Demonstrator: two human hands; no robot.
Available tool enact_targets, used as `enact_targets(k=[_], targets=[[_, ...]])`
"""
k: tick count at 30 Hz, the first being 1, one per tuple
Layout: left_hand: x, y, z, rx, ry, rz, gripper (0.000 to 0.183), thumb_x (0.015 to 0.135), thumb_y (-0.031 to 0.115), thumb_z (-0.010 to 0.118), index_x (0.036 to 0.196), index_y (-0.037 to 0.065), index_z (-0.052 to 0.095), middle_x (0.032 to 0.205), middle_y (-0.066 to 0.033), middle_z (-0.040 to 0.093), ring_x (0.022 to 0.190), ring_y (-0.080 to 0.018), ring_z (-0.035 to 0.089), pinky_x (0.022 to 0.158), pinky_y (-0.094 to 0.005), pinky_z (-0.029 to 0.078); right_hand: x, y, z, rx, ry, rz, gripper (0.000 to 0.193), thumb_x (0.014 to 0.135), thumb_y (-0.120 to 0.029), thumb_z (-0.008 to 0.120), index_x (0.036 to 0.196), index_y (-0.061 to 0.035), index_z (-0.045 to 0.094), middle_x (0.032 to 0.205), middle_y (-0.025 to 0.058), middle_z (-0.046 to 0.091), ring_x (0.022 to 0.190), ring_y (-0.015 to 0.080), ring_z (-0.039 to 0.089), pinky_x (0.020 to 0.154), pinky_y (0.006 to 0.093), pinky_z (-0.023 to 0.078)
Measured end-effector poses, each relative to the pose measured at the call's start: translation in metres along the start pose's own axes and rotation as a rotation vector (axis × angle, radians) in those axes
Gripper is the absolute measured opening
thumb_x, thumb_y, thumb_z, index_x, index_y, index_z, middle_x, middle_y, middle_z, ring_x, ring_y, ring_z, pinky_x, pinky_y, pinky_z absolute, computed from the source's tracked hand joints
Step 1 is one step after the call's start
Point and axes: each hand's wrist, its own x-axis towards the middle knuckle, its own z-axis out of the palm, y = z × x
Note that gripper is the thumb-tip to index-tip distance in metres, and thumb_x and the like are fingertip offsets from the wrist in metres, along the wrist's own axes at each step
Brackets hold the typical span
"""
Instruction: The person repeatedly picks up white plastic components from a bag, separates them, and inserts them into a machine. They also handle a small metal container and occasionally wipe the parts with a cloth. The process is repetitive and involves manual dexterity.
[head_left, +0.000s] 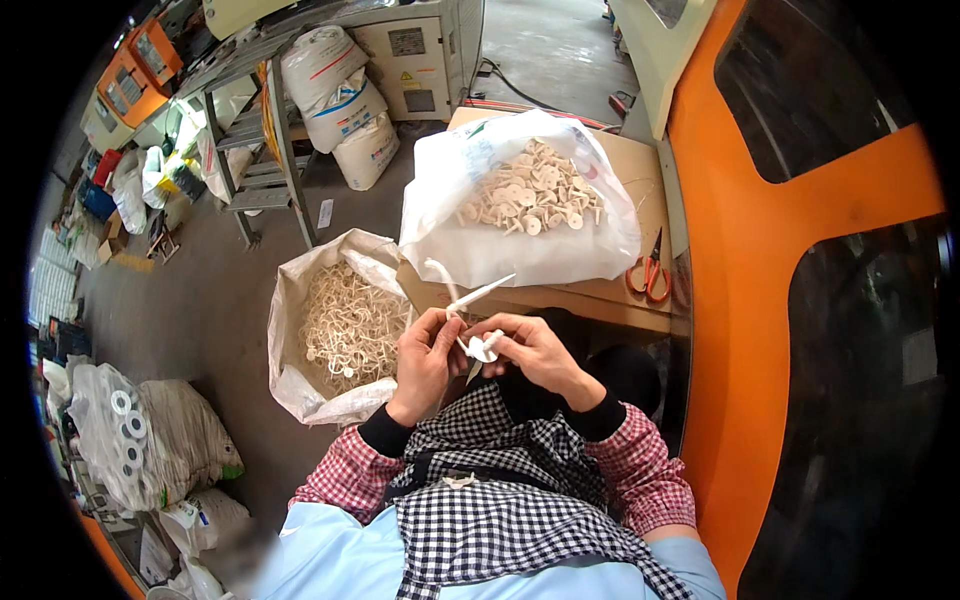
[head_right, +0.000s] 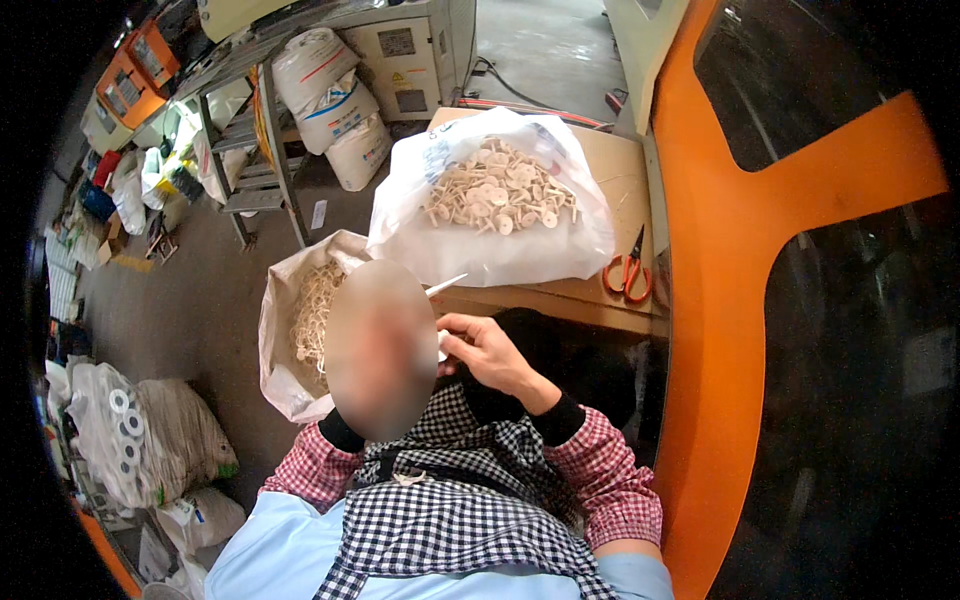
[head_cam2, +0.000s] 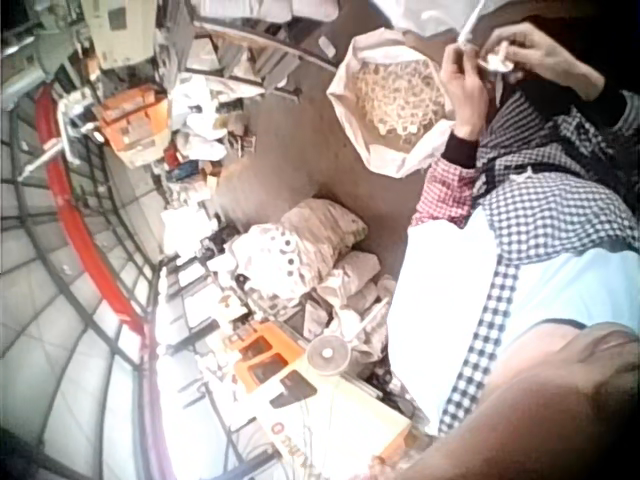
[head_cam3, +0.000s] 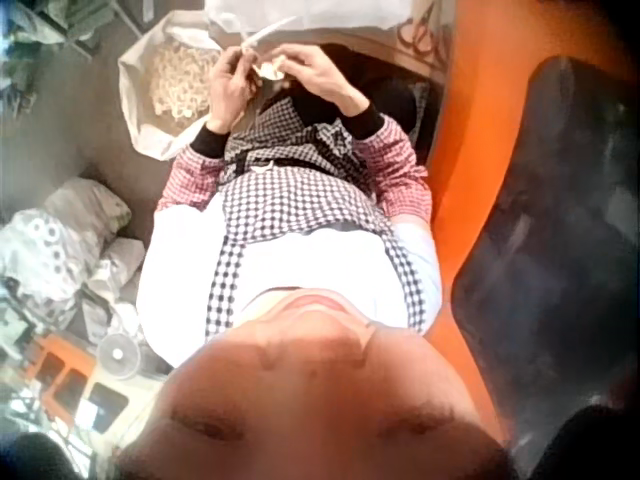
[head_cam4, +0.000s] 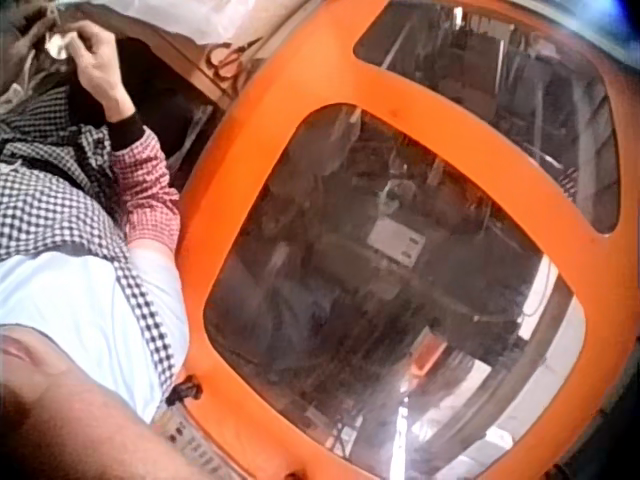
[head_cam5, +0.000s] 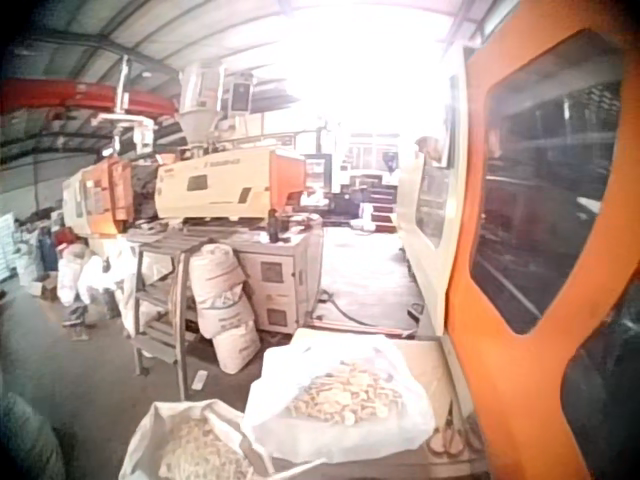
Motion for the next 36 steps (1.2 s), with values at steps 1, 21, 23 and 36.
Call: enact_targets(k=[1, 21, 23, 36], targets=[[0.002, -0.005, 0.0, -0.092, -0.014, -0.063, 0.018, 0.094, 0.018, 0.05, 0.087, 0.002, 0.054, 0.064, -0.0004, 0.056, 0.048, -0.0046, 0.049, 0.043, -0.0169, 0.038, -0.004, 0.003, 0.004, 0.011, 0.012, -0.038, 0.03, 0.088, -0.003, 0.054, 0.118, 0.0031, 0.051, 0.083, 0.0036, 0.061, 0.07, 0.0085, 0.058, 0.064, 0.0214, 0.048], [-0.055, -0.086, -0.108, 0.752, 0.233, 0.062, 0.011, 0.084, 0.009, 0.059, 0.09, -0.001, 0.059, 0.07, -0.0136, 0.06, 0.065, -0.0213, 0.062, 0.056, -0.03, 0.047, 0.013, 0.055, -0.055, -0.258, 0.583, 0.009, 0.034, 0.093, -0.021, 0.051, 0.082, 0.0097, 0.06, 0.072, 0.0067, 0.057, 0.064, 0.0122, 0.056, 0.057, 0.0258, 0.045], [-0.064, -0.121, -0.152, 0.421, 0.327, -0.249, 0.014, 0.088, 0.01, 0.053, 0.086, -0.002, 0.06, 0.059, -0.007, 0.058, 0.051, -0.0125, 0.059, 0.044, -0.0251, 0.046, 0.021, 0.054, -0.066, -0.345, 0.561, -0.022, 0.037, 0.094, -0.024, 0.049, 0.082, 0.0096, 0.059, 0.071, 0.0072, 0.058, 0.07, 0.0139, 0.06, 0.065, 0.0238, 0.047], [-0.065, -0.165, -0.252, 0.27, 0.654, -0.432, 0.019, 0.088, 0.008, 0.053, 0.096, -0.008, 0.054, 0.071, -0.0114, 0.059, 0.056, -0.0179, 0.061, 0.047, -0.0271, 0.05, 0.024, 0.053, -0.061, -0.02, 0.623, -0.044, 0.036, 0.096, -0.023, 0.044, 0.106, 0.0107, 0.052, 0.103, 0.0136, 0.058, 0.094, 0.0207, 0.059, 0.083, 0.0327, 0.051]])
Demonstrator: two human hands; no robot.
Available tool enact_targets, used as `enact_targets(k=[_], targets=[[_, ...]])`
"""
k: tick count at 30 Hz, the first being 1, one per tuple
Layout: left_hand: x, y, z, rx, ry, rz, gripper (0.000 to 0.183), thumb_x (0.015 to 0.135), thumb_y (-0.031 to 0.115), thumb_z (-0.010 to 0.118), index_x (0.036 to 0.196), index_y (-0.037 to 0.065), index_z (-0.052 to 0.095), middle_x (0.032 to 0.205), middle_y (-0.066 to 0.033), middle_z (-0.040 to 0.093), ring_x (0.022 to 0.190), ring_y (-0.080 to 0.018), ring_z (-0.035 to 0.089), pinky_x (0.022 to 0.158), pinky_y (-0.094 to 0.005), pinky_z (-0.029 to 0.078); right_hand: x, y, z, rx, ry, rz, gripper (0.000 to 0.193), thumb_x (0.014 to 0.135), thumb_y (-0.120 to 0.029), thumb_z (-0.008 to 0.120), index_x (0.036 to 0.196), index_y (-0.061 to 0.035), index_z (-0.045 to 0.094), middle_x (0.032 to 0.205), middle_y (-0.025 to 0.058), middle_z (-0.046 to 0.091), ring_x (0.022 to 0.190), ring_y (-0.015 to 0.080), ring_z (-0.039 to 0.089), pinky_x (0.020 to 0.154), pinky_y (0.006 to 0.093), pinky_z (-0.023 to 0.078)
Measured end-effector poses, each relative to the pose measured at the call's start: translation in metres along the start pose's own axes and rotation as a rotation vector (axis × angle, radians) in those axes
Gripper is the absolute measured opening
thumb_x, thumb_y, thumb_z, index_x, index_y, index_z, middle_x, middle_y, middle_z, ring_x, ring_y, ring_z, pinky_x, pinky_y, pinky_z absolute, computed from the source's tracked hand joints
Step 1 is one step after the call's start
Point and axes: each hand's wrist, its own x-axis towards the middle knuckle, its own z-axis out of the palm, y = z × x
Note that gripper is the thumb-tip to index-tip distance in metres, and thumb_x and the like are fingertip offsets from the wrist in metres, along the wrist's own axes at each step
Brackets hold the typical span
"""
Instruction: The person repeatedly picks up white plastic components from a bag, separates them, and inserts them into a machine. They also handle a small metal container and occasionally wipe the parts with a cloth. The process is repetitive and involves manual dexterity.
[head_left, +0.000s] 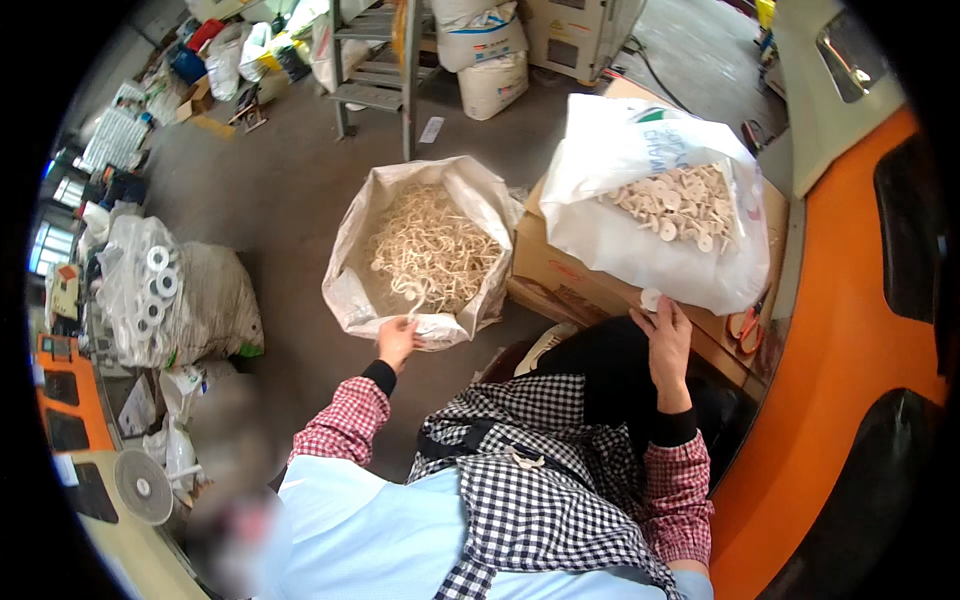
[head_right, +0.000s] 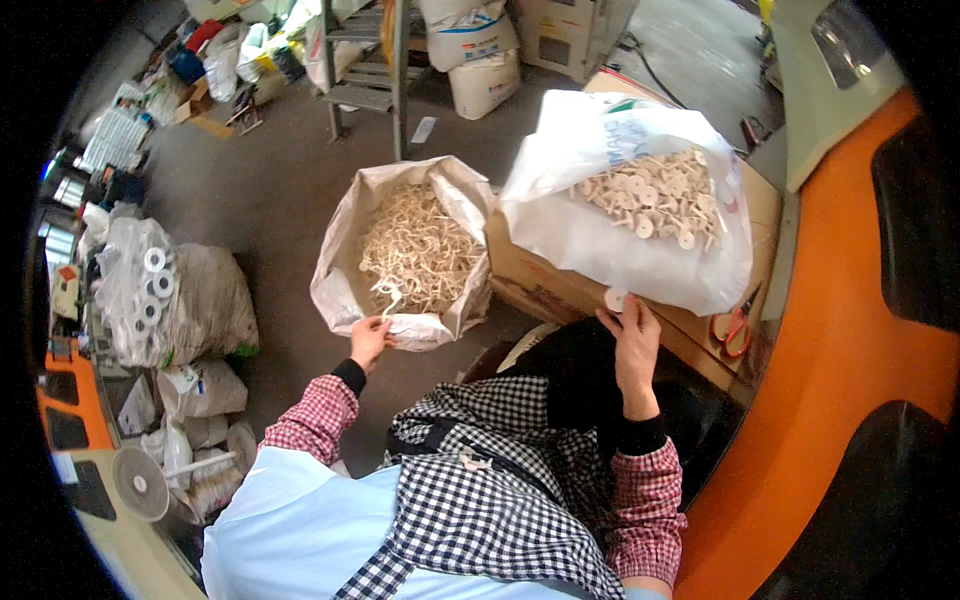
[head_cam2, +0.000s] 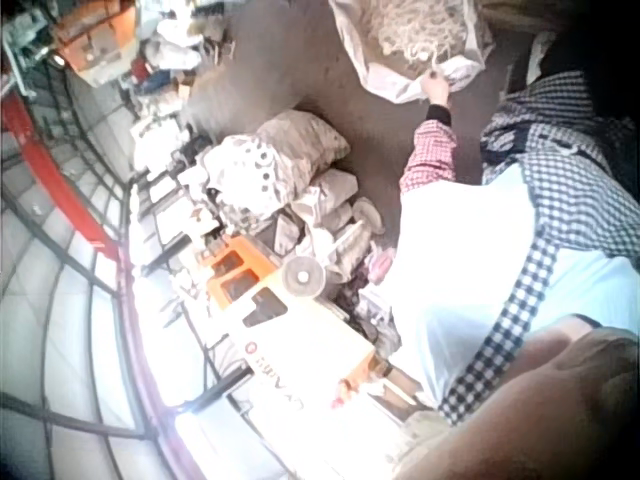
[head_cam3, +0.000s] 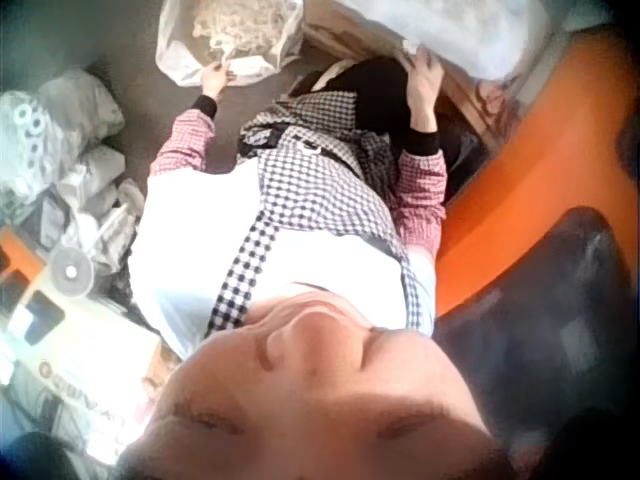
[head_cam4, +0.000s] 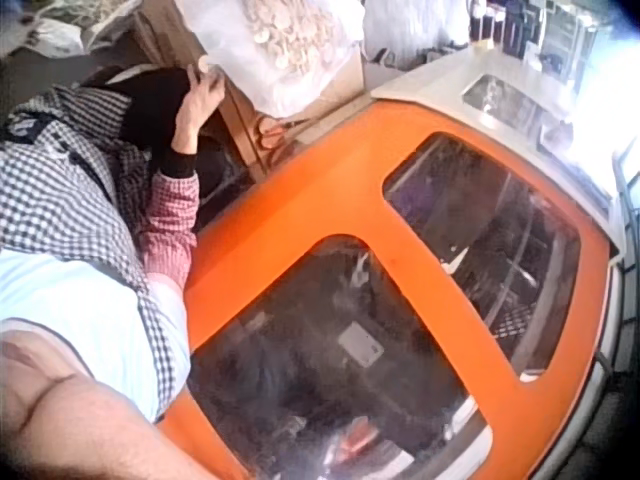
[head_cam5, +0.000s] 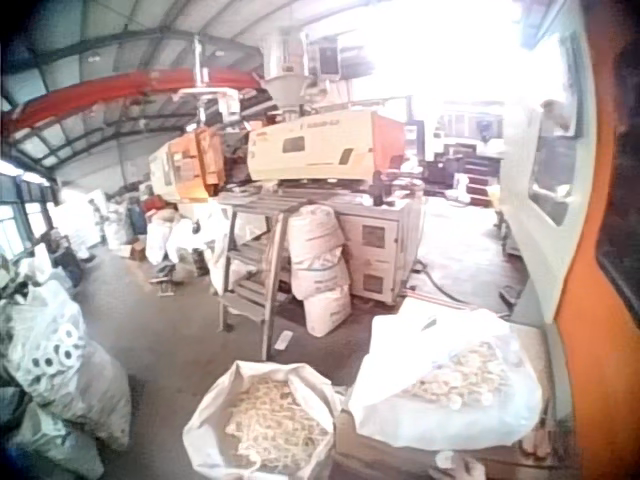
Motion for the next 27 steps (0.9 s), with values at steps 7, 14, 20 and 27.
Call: enact_targets(k=[7, 14, 20, 27], targets=[[0.106, -0.03, -0.081, 0.008, 0.258, 0.002, 0.036, 0.088, 0.019, 0.057, 0.1, -0.014, 0.05, 0.074, -0.0133, 0.06, 0.062, -0.0197, 0.063, 0.052, -0.0273, 0.051, 0.075, -0.017, -0.002, -0.046, 0.052, -0.125, 0.038, 0.096, -0.026, 0.045, 0.102, 0.0108, 0.052, 0.092, 0.0104, 0.059, 0.097, 0.0205, 0.06, 0.082, 0.03, 0.049], [0.049, 0.004, -0.019, 0.145, -0.075, 0.175, 0.022, 0.09, 0.012, 0.054, 0.097, -0.008, 0.056, 0.075, -0.011, 0.061, 0.06, -0.0161, 0.061, 0.052, -0.0266, 0.051, 0.177, -0.012, -0.078, -1.139, 0.57, -0.553, 0.032, 0.076, -0.016, 0.064, 0.103, -0.0013, 0.057, 0.096, 0.0145, 0.062, 0.089, 0.031, 0.059, 0.077, 0.0399, 0.046], [-0.028, 0.013, 0.026, 0.237, -0.28, 0.134, 0.018, 0.087, 0.011, 0.056, 0.088, -0.006, 0.06, 0.074, -0.0086, 0.061, 0.06, -0.014, 0.061, 0.053, -0.0245, 0.05, 0.16, -0.005, -0.094, -1.061, 0.575, -0.277, 0.022, 0.074, -0.016, 0.067, 0.092, -0.0039, 0.062, 0.091, 0.0162, 0.062, 0.088, 0.0339, 0.057, 0.076, 0.0431, 0.044], [-0.077, 0.099, 0.099, 0.273, -0.452, 0.409, 0.017, 0.087, 0.011, 0.056, 0.091, -0.005, 0.062, 0.072, -0.0074, 0.063, 0.06, -0.0117, 0.06, 0.056, -0.0241, 0.049, 0.122, -0.015, -0.076, -0.94, 0.573, -0.507, 0.015, 0.077, -0.014, 0.065, 0.078, 0.0006, 0.064, 0.077, 0.017, 0.063, 0.074, 0.0337, 0.06, 0.066, 0.0396, 0.046]])
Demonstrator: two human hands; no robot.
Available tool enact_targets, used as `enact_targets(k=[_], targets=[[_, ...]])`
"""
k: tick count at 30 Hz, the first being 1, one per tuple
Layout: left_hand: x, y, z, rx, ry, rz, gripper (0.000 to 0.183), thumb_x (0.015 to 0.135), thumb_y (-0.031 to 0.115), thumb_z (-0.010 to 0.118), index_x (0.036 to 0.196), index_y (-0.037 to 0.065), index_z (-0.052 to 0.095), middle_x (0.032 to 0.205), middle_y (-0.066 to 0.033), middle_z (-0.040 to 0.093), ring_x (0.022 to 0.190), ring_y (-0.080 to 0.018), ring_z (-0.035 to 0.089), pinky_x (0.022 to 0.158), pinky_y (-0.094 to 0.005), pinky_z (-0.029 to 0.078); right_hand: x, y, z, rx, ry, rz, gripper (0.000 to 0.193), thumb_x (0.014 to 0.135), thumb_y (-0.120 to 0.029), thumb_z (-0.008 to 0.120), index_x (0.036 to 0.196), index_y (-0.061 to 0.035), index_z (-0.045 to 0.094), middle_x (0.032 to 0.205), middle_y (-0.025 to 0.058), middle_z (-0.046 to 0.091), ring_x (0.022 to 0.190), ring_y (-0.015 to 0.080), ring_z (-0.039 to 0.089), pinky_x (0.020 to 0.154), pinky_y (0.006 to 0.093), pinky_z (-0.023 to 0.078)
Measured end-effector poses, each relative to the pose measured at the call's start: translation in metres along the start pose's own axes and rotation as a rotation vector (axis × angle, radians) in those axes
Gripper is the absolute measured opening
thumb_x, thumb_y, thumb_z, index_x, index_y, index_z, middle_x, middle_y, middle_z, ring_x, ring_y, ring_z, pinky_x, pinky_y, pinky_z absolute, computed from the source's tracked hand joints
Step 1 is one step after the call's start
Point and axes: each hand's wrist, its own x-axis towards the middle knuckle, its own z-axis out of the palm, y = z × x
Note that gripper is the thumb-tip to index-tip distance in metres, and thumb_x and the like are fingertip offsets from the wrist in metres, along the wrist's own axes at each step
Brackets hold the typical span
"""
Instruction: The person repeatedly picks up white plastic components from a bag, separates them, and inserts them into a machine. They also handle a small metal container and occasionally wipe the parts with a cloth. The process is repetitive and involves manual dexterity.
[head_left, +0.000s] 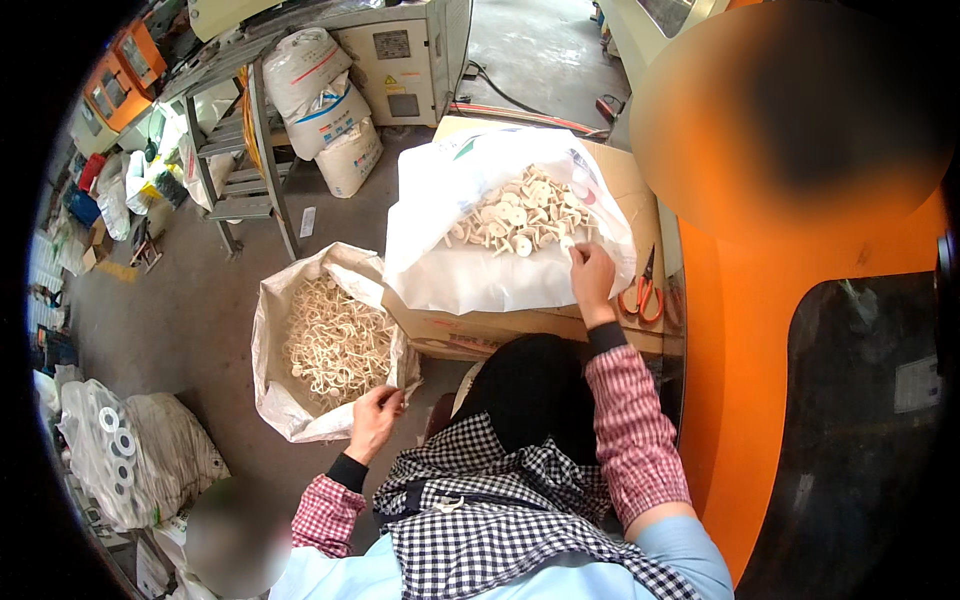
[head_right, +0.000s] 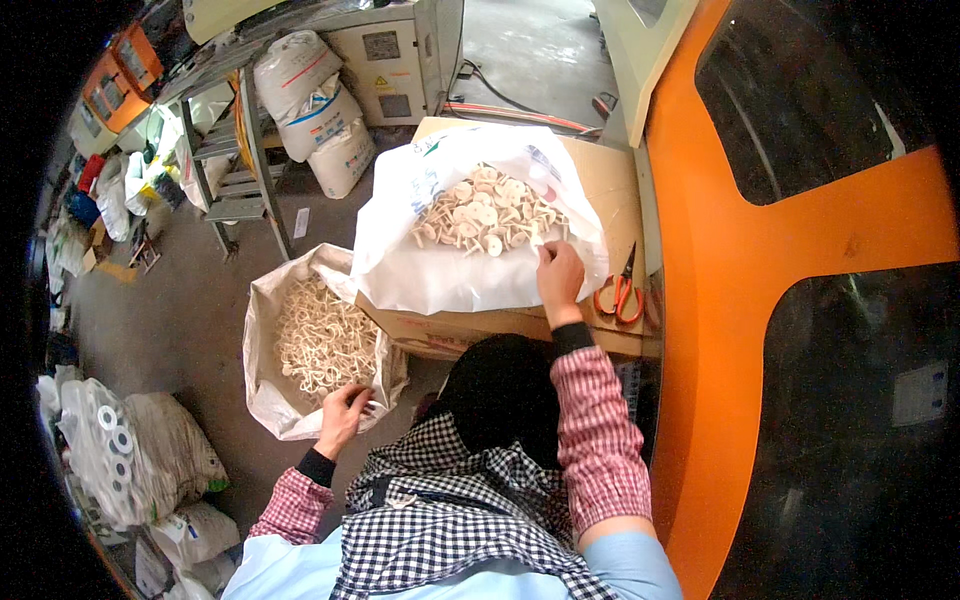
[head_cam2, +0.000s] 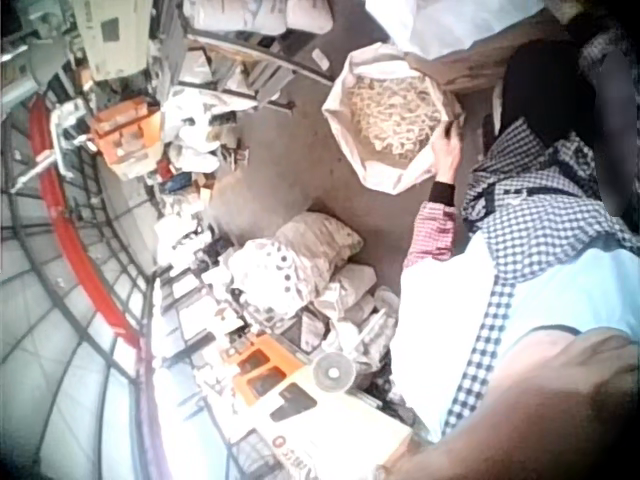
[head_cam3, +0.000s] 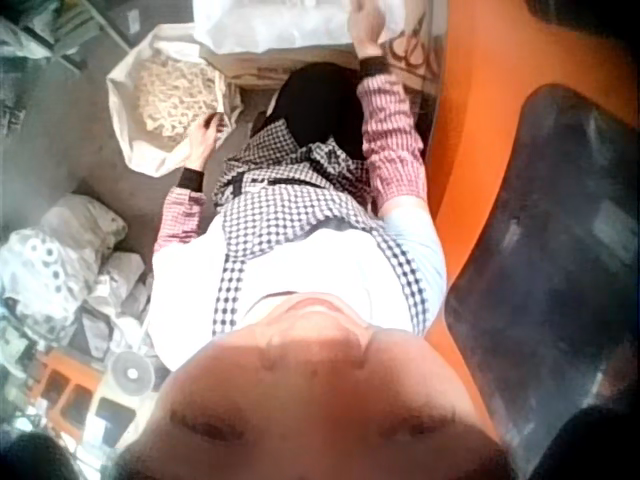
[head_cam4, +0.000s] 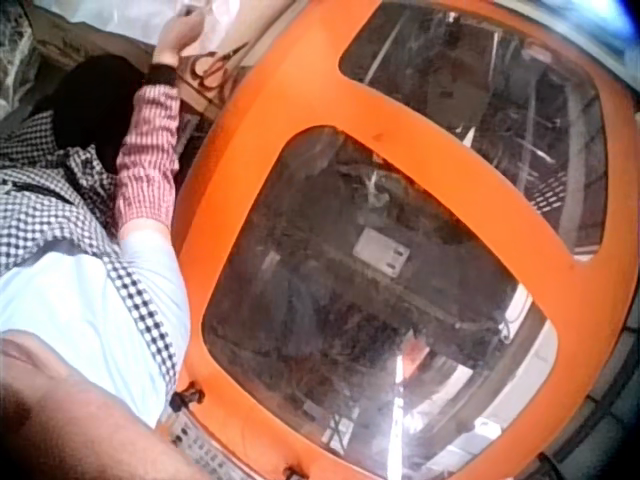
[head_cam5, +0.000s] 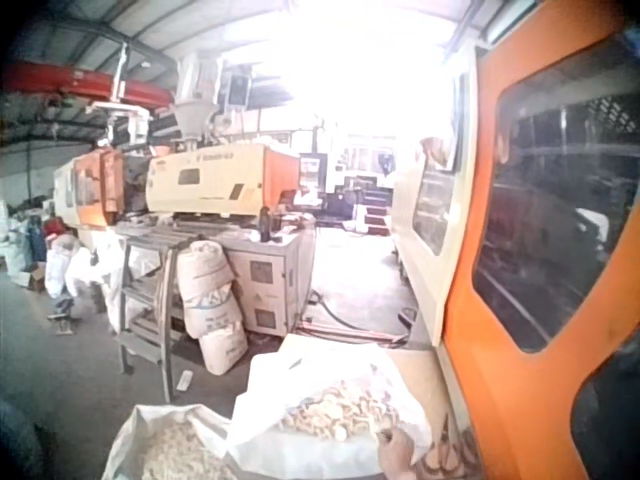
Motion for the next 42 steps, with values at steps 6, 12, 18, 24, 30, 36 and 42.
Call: enact_targets(k=[6, 12, 18, 24, 30, 36, 42], targets=[[0.011, 0.115, 0.068, -0.469, -0.229, 0.112, 0.036, 0.095, 0.017, 0.045, 0.125, -0.001, 0.039, 0.095, -0.0112, 0.058, 0.068, -0.0139, 0.06, 0.056, -0.0247, 0.051, -0.11, -0.118, -0.066, 0.412, -0.263, -0.184, 0.01, 0.078, -0.006, 0.065, 0.076, 0.004, 0.062, 0.064, 0.0118, 0.061, 0.055, 0.0155, 0.059, 0.052, 0.0275, 0.045], [0.012, 0.128, 0.078, -0.534, -0.434, 0.141, 0.02, 0.094, 0.02, 0.049, 0.097, 0.001, 0.057, 0.07, -0.0044, 0.058, 0.049, -0.0075, 0.053, 0.041, -0.0192, 0.042, -0.15, -0.134, -0.099, 0.735, -0.601, 0.018, 0.012, 0.085, -0.008, 0.06, 0.08, 0.0024, 0.058, 0.063, 0.0055, 0.059, 0.05, 0.0074, 0.053, 0.043, 0.0206, 0.042], [0.006, 0.154, 0.088, -0.413, -0.559, 0.033, 0.021, 0.095, 0.017, 0.046, 0.091, -0.001, 0.057, 0.067, -0.0052, 0.059, 0.045, -0.0093, 0.052, 0.038, -0.02, 0.041, -0.152, -0.111, -0.127, 1.019, -0.484, 0.285, 0.014, 0.093, -0.013, 0.05, 0.083, -0.0036, 0.051, 0.059, -0.0007, 0.05, 0.045, 0.005, 0.045, 0.039, 0.0181, 0.036], [0.132, 0.169, 0.108, -0.919, -0.236, 0.199, 0.047, 0.095, 0.024, 0.044, 0.129, -0.005, 0.03, 0.11, -0.022, 0.054, 0.096, -0.0276, 0.059, 0.092, -0.0381, 0.046, -0.179, -0.102, -0.161, 0.881, -0.211, 0.326, 0.03, 0.096, -0.026, 0.044, 0.072, -0.0082, 0.047, 0.053, -0.002, 0.045, 0.04, 0.0043, 0.04, 0.037, 0.0172, 0.032], [-0.04, 0.277, 0.185, -0.26, -0.857, 0.837, 0.026, 0.083, 0.02, 0.062, 0.1, 0.0, 0.058, 0.095, -0.0092, 0.061, 0.085, -0.022, 0.059, 0.077, -0.0329, 0.048, -0.241, -0.042, -0.169, 0.605, -0.006, 0.324, 0.027, 0.093, -0.023, 0.051, 0.072, -0.0073, 0.051, 0.057, -0.0009, 0.05, 0.047, 0.0054, 0.045, 0.042, 0.0199, 0.036], [-0.269, 0.306, 0.197, -0.848, -1.664, 1.602, 0.056, 0.088, 0.034, 0.054, 0.124, -0.005, 0.037, 0.11, -0.0278, 0.046, 0.1, -0.0393, 0.05, 0.083, -0.0407, 0.044, -0.262, -0.083, -0.186, 0.472, -0.08, 0.473, 0.02, 0.091, -0.018, 0.055, 0.077, -0.0031, 0.057, 0.065, -0.0022, 0.053, 0.058, 0.0074, 0.046, 0.053, 0.025, 0.04], [-0.362, 0.267, 0.23, -0.934, -1.942, 1.354, 0.054, 0.088, 0.034, 0.054, 0.122, -0.004, 0.037, 0.103, -0.0275, 0.052, 0.095, -0.0396, 0.053, 0.079, -0.0441, 0.045, -0.28, -0.088, -0.223, 0.242, -0.14, 0.392, 0.017, 0.09, -0.017, 0.056, 0.083, -0.0019, 0.057, 0.074, 0.0014, 0.054, 0.067, 0.0112, 0.047, 0.061, 0.0262, 0.041]])
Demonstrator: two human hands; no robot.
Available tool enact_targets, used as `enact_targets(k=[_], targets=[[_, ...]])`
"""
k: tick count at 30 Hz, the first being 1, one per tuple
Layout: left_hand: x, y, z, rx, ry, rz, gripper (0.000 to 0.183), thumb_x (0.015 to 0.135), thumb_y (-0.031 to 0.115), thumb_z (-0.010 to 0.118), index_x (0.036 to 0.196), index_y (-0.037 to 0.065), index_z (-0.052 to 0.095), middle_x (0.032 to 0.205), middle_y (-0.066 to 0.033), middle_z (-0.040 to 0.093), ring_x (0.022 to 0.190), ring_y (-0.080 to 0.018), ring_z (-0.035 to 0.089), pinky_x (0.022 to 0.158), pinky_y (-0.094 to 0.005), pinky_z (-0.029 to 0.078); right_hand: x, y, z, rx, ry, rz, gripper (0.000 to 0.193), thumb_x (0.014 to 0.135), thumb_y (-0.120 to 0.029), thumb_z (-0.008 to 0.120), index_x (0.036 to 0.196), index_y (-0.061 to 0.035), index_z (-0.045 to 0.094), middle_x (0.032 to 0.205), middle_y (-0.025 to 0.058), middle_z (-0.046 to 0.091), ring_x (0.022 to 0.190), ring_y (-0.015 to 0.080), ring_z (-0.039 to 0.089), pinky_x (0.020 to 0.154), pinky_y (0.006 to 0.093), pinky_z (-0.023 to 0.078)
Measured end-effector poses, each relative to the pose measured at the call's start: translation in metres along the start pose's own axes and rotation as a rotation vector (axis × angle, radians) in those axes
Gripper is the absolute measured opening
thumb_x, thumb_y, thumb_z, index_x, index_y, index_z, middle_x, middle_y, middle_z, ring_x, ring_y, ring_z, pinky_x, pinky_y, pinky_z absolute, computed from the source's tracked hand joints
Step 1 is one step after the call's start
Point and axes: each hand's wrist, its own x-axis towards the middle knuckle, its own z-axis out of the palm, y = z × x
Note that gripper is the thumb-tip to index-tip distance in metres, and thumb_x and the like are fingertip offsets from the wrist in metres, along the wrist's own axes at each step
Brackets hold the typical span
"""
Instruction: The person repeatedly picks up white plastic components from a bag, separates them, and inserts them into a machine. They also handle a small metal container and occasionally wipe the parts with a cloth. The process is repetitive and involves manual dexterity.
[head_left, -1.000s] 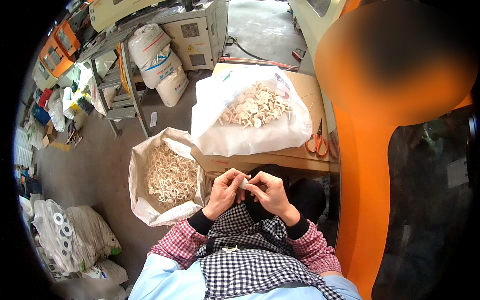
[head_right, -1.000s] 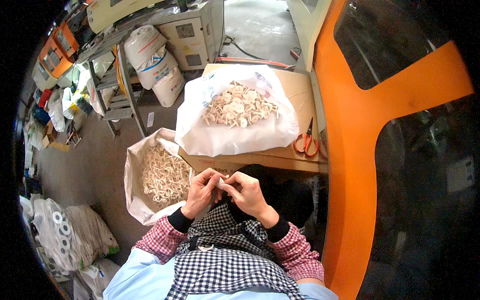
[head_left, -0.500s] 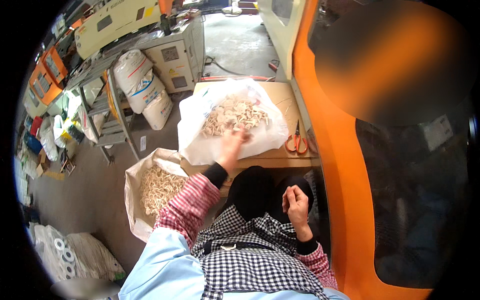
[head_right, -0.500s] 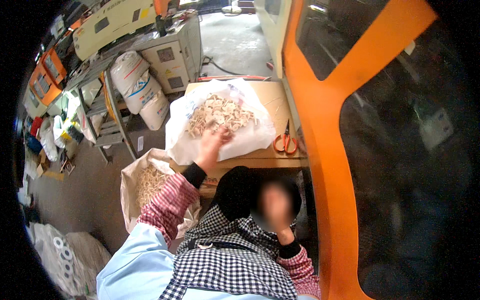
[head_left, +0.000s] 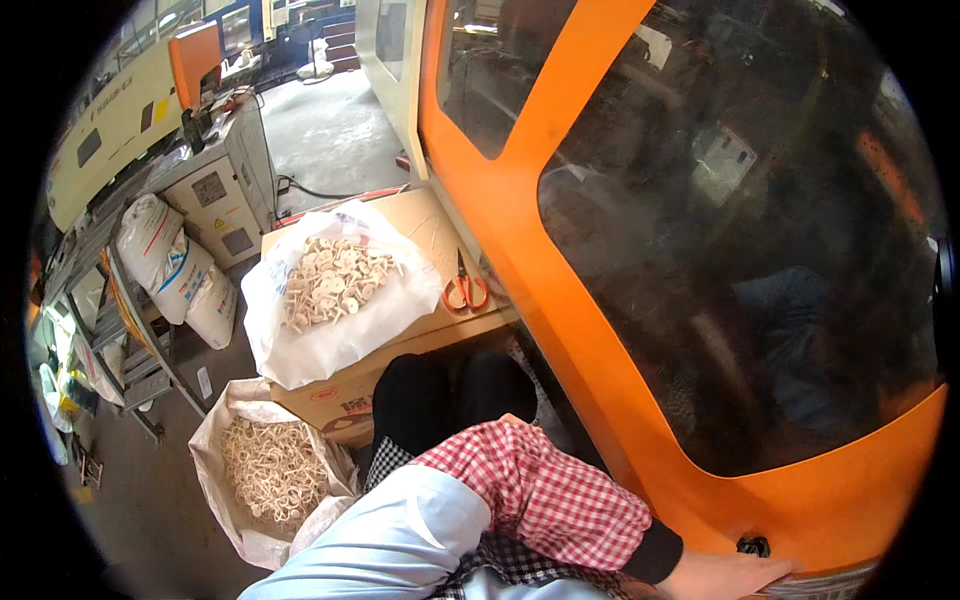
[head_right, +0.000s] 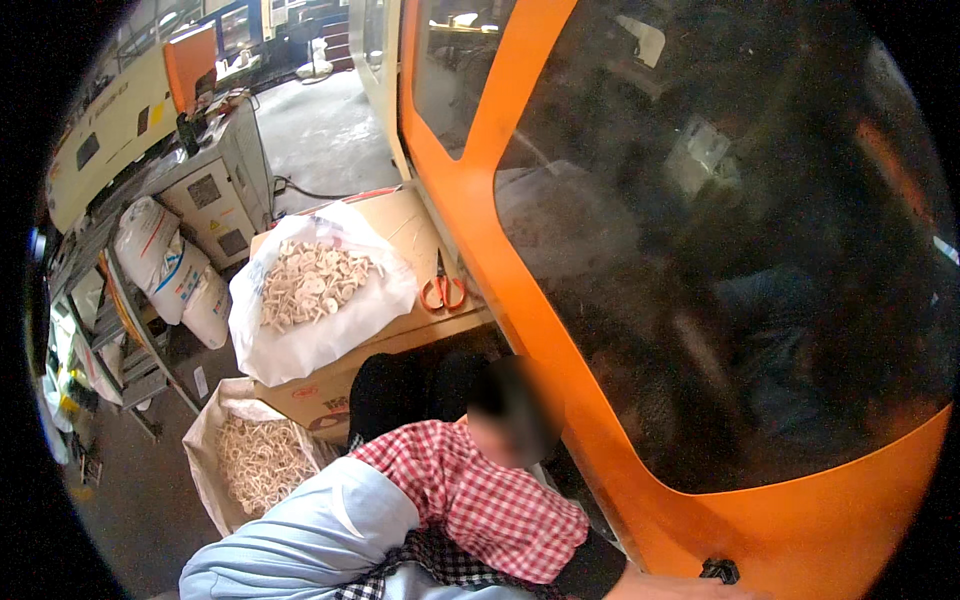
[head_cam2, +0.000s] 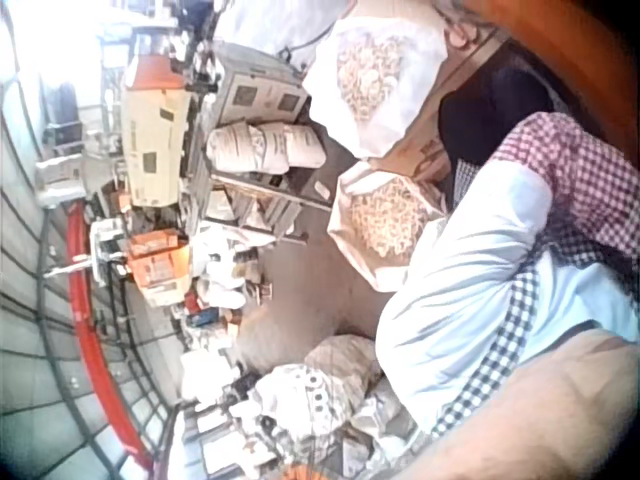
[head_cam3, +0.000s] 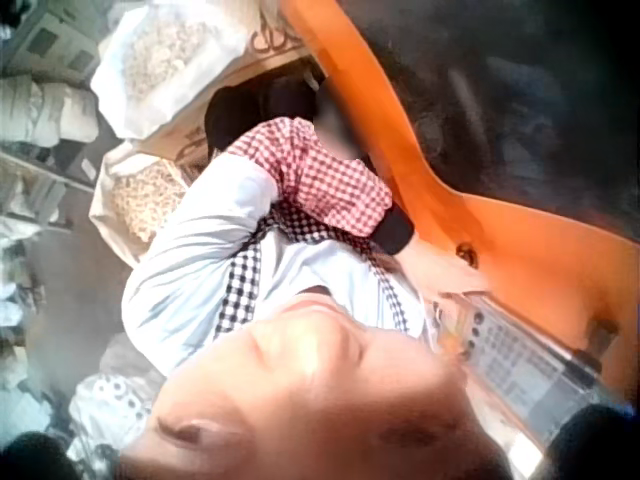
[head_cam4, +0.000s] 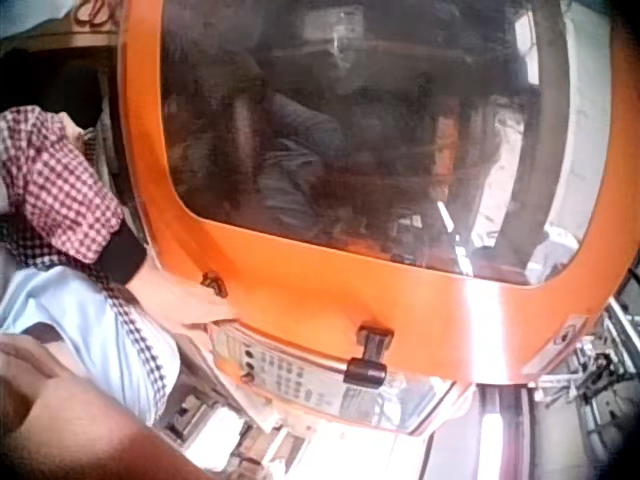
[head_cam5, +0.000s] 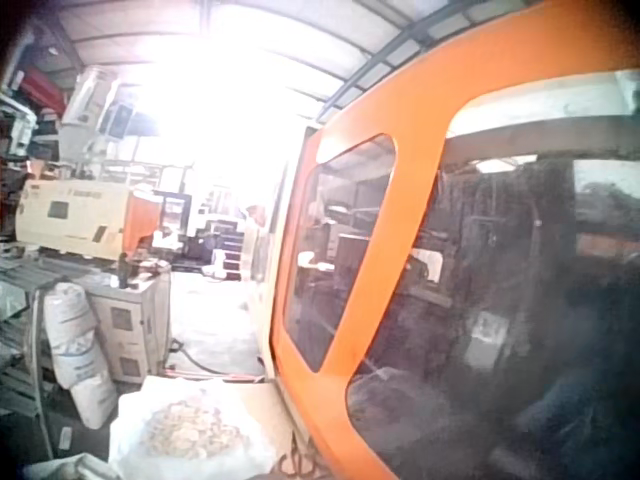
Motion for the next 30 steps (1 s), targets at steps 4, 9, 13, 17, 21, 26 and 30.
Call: enact_targets(k=[4, 9, 13, 17, 21, 26, 30], targets=[[0.006, -0.003, -0.007, -0.002, -0.156, -0.217, 0.041, 0.087, 0.028, 0.053, 0.112, -0.002, 0.041, 0.083, -0.0221, 0.056, 0.078, -0.0399, 0.057, 0.068, -0.0447, 0.046, -0.015, -0.003, -0.011, -0.005, 0.026, -0.054, 0.017, 0.09, -0.017, 0.056, 0.085, -0.0011, 0.057, 0.078, 0.0036, 0.055, 0.071, 0.0134, 0.049, 0.064, 0.0275, 0.042], [0.004, 0.009, -0.042, -0.034, -0.233, -0.373, 0.028, 0.085, 0.012, 0.051, 0.106, -0.002, 0.039, 0.086, -0.0232, 0.053, 0.085, -0.0407, 0.054, 0.07, -0.0455, 0.046, -0.026, -0.011, -0.025, -0.049, 0.018, -0.171, 0.017, 0.089, -0.017, 0.055, 0.088, -0.0001, 0.057, 0.082, 0.0064, 0.057, 0.076, 0.0161, 0.052, 0.068, 0.0291, 0.042], [0.003, 0.031, -0.085, -0.011, -0.312, -0.551, 0.025, 0.087, 0.013, 0.052, 0.102, 0.001, 0.036, 0.08, -0.0205, 0.053, 0.075, -0.0397, 0.055, 0.063, -0.0456, 0.044, -0.047, -0.023, -0.047, -0.096, -0.007, -0.28, 0.017, 0.089, -0.017, 0.055, 0.091, 0.0007, 0.057, 0.085, 0.0085, 0.058, 0.079, 0.0183, 0.054, 0.071, 0.0303, 0.043], [-0.009, 0.056, -0.121, 0.248, -0.14, -0.565, 0.029, 0.083, 0.011, 0.063, 0.1, 0.002, 0.041, 0.074, -0.0095, 0.055, 0.066, -0.0147, 0.057, 0.055, -0.0298, 0.046, -0.078, -0.03, -0.074, -0.129, -0.09, -0.363, 0.018, 0.089, -0.016, 0.055, 0.093, 0.0014, 0.057, 0.089, 0.0107, 0.06, 0.083, 0.0204, 0.056, 0.074, 0.0316, 0.044], [-0.041, 0.064, -0.161, 0.237, 0.055, -0.65, 0.018, 0.085, -0.004, 0.049, 0.102, -0.003, 0.047, 0.092, -0.0116, 0.057, 0.085, -0.0193, 0.056, 0.078, -0.0301, 0.043, -0.095, -0.029, -0.11, -0.009, -0.263, -0.393, 0.023, 0.088, -0.016, 0.053, 0.1, 0.0037, 0.057, 0.094, 0.016, 0.061, 0.089, 0.0261, 0.059, 0.078, 0.0337, 0.045], [-0.051, 0.079, -0.174, 0.569, 0.51, -0.612, 0.017, 0.089, -0.002, 0.048, 0.106, 0.0, 0.046, 0.097, -0.0058, 0.053, 0.08, -0.0108, 0.05, 0.07, -0.0223, 0.041, -0.114, 0.0, -0.153, 0.205, 0.188, -0.187, 0.018, 0.084, -0.012, 0.057, 0.096, 0.0006, 0.063, 0.084, 0.0118, 0.065, 0.073, 0.0299, 0.063, 0.068, 0.0363, 0.049], [-0.073, 0.068, -0.202, 0.796, 0.726, -0.552, 0.03, 0.092, 0.004, 0.048, 0.121, 0.001, 0.039, 0.098, -0.0041, 0.051, 0.089, -0.0103, 0.047, 0.079, -0.0238, 0.039, -0.086, 0.048, -0.193, -0.536, 0.679, 0.251, 0.021, 0.076, -0.004, 0.061, 0.097, -0.0013, 0.063, 0.098, 0.0153, 0.063, 0.089, 0.0375, 0.059, 0.076, 0.0407, 0.049]])
